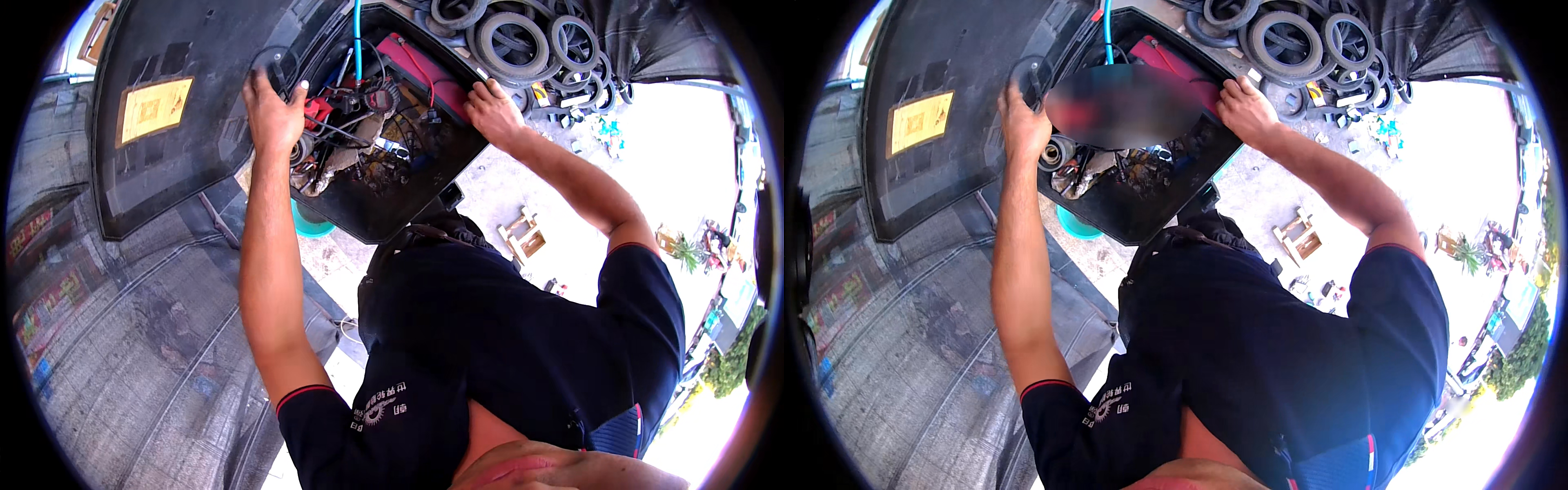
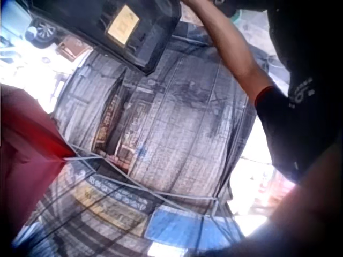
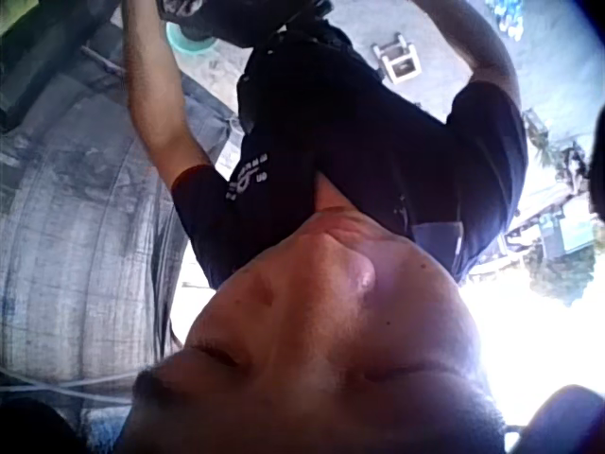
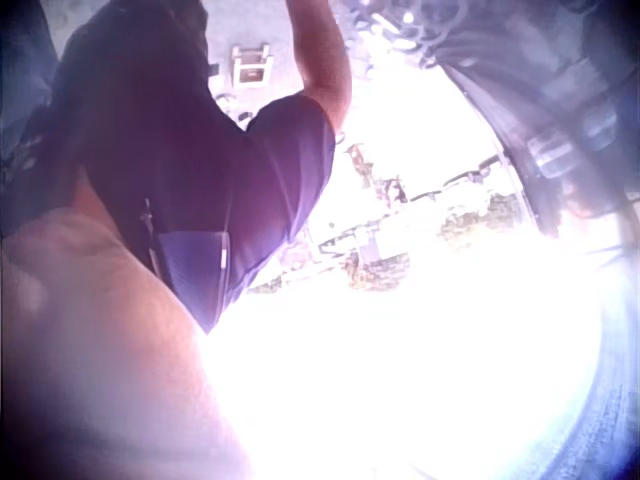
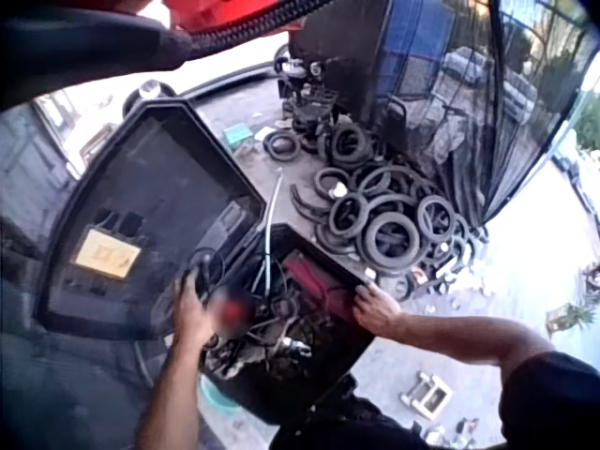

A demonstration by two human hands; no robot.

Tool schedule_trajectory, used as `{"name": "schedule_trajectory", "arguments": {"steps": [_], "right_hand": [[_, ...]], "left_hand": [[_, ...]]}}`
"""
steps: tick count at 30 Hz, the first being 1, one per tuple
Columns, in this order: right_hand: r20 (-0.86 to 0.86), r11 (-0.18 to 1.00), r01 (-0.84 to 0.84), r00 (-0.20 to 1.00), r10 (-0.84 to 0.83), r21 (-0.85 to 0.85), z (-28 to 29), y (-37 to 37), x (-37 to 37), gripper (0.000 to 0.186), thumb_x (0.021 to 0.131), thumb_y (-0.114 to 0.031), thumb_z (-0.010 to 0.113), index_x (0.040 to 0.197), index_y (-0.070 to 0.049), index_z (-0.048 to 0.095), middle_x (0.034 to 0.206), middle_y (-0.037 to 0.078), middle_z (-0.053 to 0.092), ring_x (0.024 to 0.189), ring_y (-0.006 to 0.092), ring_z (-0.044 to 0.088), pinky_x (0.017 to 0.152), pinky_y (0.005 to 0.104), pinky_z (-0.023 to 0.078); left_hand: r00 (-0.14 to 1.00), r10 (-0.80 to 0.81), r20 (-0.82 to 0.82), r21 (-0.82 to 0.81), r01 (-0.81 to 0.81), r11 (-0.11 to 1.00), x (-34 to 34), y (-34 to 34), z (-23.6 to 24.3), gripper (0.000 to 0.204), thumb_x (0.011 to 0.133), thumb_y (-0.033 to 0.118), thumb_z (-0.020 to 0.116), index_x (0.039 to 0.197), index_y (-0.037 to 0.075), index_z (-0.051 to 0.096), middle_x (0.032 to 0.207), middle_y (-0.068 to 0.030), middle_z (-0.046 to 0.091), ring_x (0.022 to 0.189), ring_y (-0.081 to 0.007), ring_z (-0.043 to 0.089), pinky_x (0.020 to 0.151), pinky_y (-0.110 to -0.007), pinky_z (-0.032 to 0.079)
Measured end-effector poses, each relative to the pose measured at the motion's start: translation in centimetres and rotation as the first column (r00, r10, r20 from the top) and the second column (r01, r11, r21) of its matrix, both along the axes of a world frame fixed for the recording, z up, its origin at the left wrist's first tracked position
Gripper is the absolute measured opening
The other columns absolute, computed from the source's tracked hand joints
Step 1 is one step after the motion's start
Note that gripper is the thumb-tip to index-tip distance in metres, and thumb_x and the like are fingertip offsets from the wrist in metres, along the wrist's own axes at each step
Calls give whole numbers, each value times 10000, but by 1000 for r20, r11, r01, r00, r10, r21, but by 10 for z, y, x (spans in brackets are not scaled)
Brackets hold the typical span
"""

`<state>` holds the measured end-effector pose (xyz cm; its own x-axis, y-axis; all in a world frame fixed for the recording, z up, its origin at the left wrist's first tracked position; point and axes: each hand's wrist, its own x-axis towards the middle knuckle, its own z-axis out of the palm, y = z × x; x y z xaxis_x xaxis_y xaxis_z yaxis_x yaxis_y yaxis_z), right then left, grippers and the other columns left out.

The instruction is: The person inflates a scooter tire using a hand-held air pump, then selects tools from a chest to work on a cylindrical metal component.

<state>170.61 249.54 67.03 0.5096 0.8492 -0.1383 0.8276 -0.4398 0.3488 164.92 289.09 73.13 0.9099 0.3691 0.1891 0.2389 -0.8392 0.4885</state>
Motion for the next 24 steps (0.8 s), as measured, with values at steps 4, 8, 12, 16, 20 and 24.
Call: {"name": "schedule_trajectory", "arguments": {"steps": [4,8,12,16,20,24], "right_hand": [[72,960,-112,988,134,-259,-1,17,13,251,881,-235,601,1019,-95,757,1047,44,704,1152,237,554,1048,413,341],[37,907,-200,973,229,-371,-9,19,22,258,884,-223,602,1028,-76,756,1085,59,704,1149,236,570,1039,396,350],[16,865,-158,982,188,-476,-12,18,21,284,896,-227,594,1076,-83,760,1175,78,689,1218,242,551,1086,412,328],[72,896,-117,984,164,-429,-27,10,21,313,908,-221,575,1127,-84,753,1248,80,660,1248,246,540,1105,421,316],[74,847,-181,965,250,-499,-30,24,15,249,886,-182,590,1052,-89,751,1031,50,667,1080,215,607,1050,410,346],[68,873,-118,983,169,-473,-47,-2,26,188,869,-170,628,997,-149,764,992,21,699,1045,177,644,1036,395,374]], "left_hand": [[994,26,103,-288,5,958,-54,2,5,559,900,241,770,1344,-18,551,1382,-244,482,1248,-389,543,1035,-446,485],[978,189,94,-463,-125,878,-154,6,-15,445,938,181,737,1301,-18,575,1301,-197,524,1111,-302,625,877,-383,569],[901,424,-92,-328,-429,841,-297,7,-79,396,942,203,736,1247,-21,621,1278,-191,564,1093,-296,647,871,-387,563],[631,647,-429,-480,-766,428,-460,-14,-176,374,929,213,736,1186,-49,662,1104,-187,683,980,-286,684,856,-413,543],[488,615,-619,-469,-858,209,-602,-55,-234,351,952,231,695,1167,-45,670,972,-139,716,777,-206,695,699,-337,561],[397,576,-715,-528,-846,-72,-634,-67,-236,348,970,226,665,1201,-33,647,983,-137,705,774,-217,711,646,-339,574]]}}
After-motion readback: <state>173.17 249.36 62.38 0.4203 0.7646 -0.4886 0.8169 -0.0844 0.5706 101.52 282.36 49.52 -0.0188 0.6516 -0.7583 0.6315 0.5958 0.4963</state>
